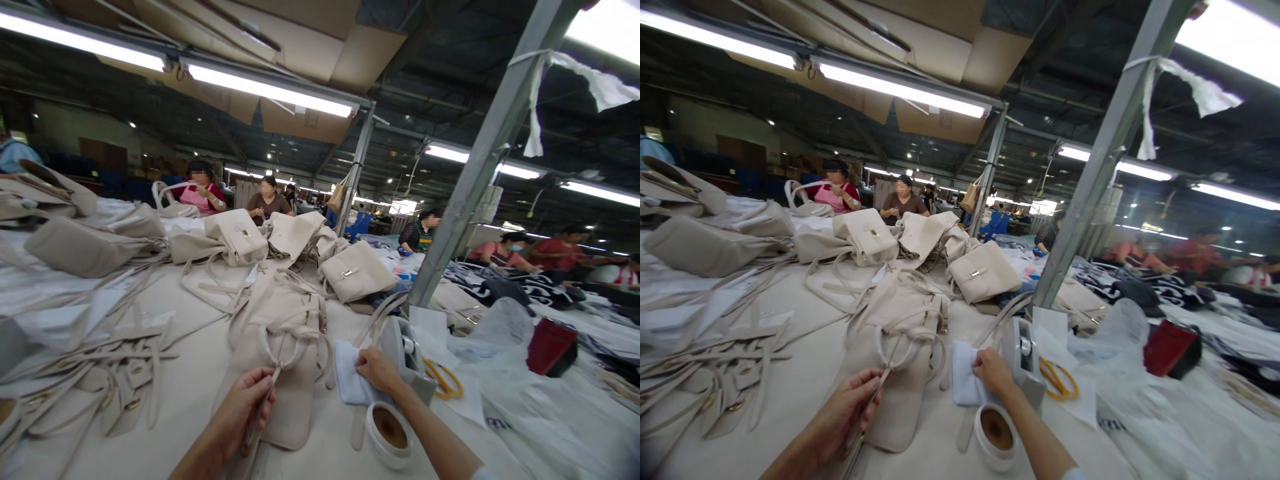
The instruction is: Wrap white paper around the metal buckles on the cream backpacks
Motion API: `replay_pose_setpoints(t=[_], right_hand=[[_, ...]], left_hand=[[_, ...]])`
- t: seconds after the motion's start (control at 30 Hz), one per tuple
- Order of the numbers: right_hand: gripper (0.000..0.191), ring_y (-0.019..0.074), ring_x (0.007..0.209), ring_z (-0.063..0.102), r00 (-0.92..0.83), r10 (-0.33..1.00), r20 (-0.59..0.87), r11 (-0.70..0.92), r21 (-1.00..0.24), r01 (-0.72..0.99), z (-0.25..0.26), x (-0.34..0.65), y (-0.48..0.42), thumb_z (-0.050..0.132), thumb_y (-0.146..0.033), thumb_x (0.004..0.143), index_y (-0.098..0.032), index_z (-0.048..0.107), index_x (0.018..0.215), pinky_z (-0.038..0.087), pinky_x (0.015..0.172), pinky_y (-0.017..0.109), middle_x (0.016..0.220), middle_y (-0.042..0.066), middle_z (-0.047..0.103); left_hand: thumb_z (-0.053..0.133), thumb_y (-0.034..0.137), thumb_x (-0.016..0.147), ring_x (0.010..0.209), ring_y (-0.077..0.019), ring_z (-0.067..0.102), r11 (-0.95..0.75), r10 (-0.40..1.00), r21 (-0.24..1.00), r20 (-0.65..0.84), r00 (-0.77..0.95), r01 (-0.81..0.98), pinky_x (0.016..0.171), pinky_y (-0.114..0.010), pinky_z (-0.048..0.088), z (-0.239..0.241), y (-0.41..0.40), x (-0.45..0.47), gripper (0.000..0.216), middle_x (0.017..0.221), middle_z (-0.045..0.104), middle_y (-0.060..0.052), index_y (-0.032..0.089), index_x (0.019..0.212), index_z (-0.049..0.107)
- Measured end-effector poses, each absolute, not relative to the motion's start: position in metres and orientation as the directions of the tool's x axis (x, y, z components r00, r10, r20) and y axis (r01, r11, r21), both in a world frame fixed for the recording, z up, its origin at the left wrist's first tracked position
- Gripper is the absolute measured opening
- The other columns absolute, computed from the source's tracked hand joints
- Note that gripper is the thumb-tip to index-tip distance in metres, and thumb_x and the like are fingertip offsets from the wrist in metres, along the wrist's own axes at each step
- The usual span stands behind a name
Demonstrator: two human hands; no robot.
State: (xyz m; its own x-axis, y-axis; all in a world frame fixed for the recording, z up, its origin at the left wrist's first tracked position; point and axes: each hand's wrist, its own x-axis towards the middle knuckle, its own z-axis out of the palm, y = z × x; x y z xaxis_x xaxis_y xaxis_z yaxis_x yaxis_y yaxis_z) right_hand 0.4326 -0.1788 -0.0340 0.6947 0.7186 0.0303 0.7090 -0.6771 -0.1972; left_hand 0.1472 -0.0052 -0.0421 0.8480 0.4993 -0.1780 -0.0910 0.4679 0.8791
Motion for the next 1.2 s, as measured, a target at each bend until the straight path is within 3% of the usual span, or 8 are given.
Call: replay_pose_setpoints(t=[0.47, 0.67, 0.97, 1.2], right_hand=[[0.018, 0.0202, 0.091, 0.062, 0.644, 0.762, 0.071, -0.601, -0.294, 0.743, -0.0372, 0.4406, -0.1847, 0.052, -0.015, 0.077, -0.016, 0.069, 0.081, 0.043, 0.084, 0.028, 0.091, 0.008, 0.068], [0.040, 0.0208, 0.098, 0.063, 0.648, 0.756, 0.087, -0.593, -0.327, 0.736, -0.0404, 0.4365, -0.1828, 0.056, -0.030, 0.081, -0.019, 0.064, 0.119, 0.043, 0.090, 0.030, 0.105, 0.009, 0.066], [0.024, 0.0218, 0.099, 0.062, 0.682, 0.723, 0.114, -0.605, -0.371, 0.704, -0.0438, 0.4355, -0.1828, 0.055, -0.027, 0.080, -0.021, 0.071, 0.096, 0.043, 0.091, 0.031, 0.099, 0.007, 0.069], [0.029, 0.0236, 0.100, 0.063, 0.686, 0.708, 0.167, -0.549, -0.482, 0.683, -0.0366, 0.4324, -0.1801, 0.046, -0.030, 0.083, -0.018, 0.071, 0.088, 0.043, 0.094, 0.032, 0.097, 0.009, 0.072]], left_hand=[[0.077, 0.045, 0.062, 0.039, -0.0031, 0.040, 0.476, 0.500, 0.874, -0.172, 0.849, -0.103, 0.034, -0.015, 0.029, -0.0451, -0.0044, 0.1484, 0.043, 0.058, 0.054, 0.007, 0.018, 0.089, 0.057], [0.076, 0.047, 0.061, 0.038, -0.0029, 0.039, 0.452, 0.506, 0.886, -0.159, 0.848, -0.103, 0.034, -0.015, 0.029, -0.0453, -0.0046, 0.1483, 0.045, 0.058, 0.054, 0.007, 0.017, 0.089, 0.058], [0.075, 0.046, 0.064, 0.040, -0.0030, 0.039, 0.448, 0.508, 0.888, -0.163, 0.846, -0.097, 0.035, -0.015, 0.028, -0.0430, -0.0060, 0.1471, 0.042, 0.060, 0.053, 0.007, 0.017, 0.090, 0.058], [0.076, 0.048, 0.064, 0.040, -0.0028, 0.039, 0.444, 0.491, 0.891, -0.152, 0.858, -0.096, 0.035, -0.015, 0.029, -0.0435, -0.0055, 0.1465, 0.043, 0.061, 0.052, 0.006, 0.017, 0.089, 0.059]])
